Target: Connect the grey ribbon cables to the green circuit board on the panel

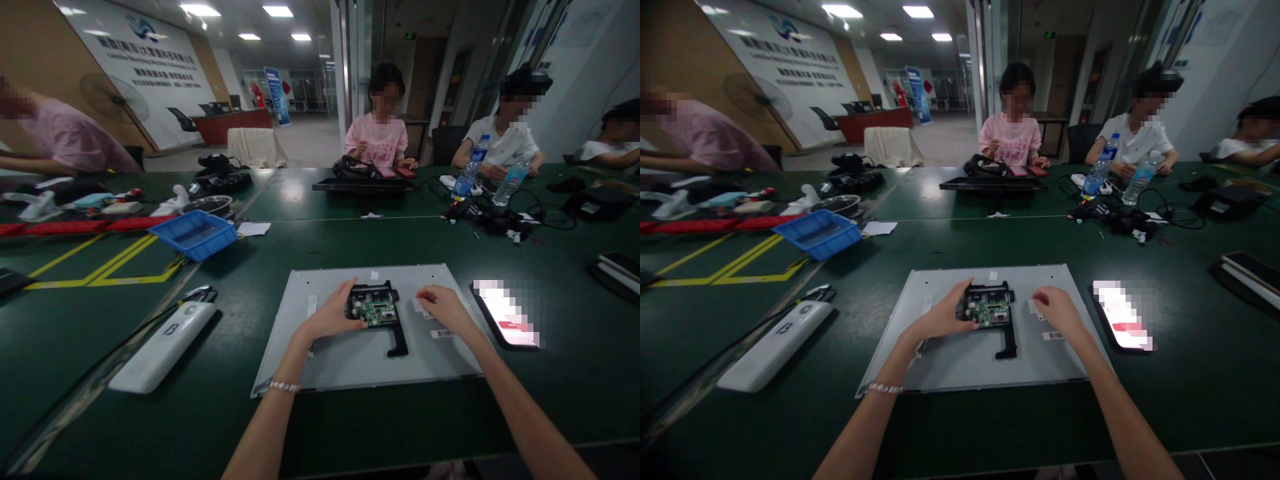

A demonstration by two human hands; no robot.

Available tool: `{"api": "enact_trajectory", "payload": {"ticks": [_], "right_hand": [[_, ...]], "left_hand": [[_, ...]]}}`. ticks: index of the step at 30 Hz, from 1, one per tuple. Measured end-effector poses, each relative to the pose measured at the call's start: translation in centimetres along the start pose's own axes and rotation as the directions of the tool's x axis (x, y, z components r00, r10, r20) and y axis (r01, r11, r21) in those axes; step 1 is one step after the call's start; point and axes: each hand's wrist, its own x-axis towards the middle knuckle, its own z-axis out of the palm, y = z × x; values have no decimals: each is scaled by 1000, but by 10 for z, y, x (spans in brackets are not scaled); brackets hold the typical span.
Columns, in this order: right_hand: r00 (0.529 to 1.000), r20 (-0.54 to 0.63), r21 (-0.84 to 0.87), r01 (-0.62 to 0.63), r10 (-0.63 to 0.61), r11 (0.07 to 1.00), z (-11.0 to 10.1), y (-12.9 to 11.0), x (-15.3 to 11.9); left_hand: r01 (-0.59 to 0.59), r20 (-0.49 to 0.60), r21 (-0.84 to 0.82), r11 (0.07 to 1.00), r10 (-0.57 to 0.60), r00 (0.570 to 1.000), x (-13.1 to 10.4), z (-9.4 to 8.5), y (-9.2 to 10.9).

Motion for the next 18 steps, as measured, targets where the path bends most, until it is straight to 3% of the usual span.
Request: {"api": "enact_trajectory", "payload": {"ticks": [7, 13, 18], "right_hand": [[997, -67, 47, -38, 41, 998, 0, 5, -2], [987, -158, 19, 32, -28, 999, 0, -2, -4], [984, -51, -78, 168, -172, 983, 1, -33, 28]], "left_hand": [[12, 16, -12, 1000, -12, 1000, 0, -2, 2], [22, 23, 4, 1000, -22, 999, 1, -2, 4], [25, 5, 4, 1000, -25, 1000, 2, 1, 0]]}}
